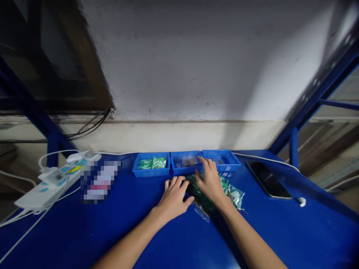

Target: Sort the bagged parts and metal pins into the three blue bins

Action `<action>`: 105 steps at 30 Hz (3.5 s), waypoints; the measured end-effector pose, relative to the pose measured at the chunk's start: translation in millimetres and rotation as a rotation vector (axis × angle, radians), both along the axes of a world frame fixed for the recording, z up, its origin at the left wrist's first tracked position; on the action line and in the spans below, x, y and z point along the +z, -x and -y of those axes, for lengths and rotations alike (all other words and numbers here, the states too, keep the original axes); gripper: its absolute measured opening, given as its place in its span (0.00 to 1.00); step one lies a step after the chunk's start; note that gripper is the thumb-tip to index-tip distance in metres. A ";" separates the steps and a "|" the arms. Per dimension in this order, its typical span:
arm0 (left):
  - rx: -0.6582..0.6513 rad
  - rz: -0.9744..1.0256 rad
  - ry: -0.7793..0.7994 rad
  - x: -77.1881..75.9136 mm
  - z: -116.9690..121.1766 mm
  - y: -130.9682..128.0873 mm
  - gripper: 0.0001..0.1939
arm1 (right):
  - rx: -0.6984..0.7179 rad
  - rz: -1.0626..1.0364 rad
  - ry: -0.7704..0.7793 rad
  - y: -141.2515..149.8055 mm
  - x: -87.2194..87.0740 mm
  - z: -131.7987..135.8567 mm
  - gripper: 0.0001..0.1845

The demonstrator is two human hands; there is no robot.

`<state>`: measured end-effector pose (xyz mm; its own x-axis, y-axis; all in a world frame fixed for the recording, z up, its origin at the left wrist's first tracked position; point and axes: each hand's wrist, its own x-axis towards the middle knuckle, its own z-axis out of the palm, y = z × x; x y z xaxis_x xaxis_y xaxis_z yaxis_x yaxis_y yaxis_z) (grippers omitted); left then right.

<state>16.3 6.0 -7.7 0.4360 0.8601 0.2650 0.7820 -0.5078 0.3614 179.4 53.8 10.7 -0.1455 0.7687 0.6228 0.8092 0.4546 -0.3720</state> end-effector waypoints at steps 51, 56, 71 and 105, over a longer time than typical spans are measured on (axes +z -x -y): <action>0.180 0.726 0.275 -0.7 -4.8 20.2 0.19 | 0.374 -0.380 0.161 24.0 4.9 35.6 0.14; 0.170 0.948 0.394 -3.2 -11.7 23.8 0.14 | 0.398 -0.333 0.088 30.0 -6.5 36.6 0.15; 0.140 0.463 -0.366 3.1 -3.2 23.7 0.09 | 0.234 -0.525 0.364 34.1 0.4 36.8 0.17; 0.076 0.383 -0.290 11.5 13.0 16.0 0.09 | 0.165 -0.761 0.286 31.3 5.1 37.9 0.13</action>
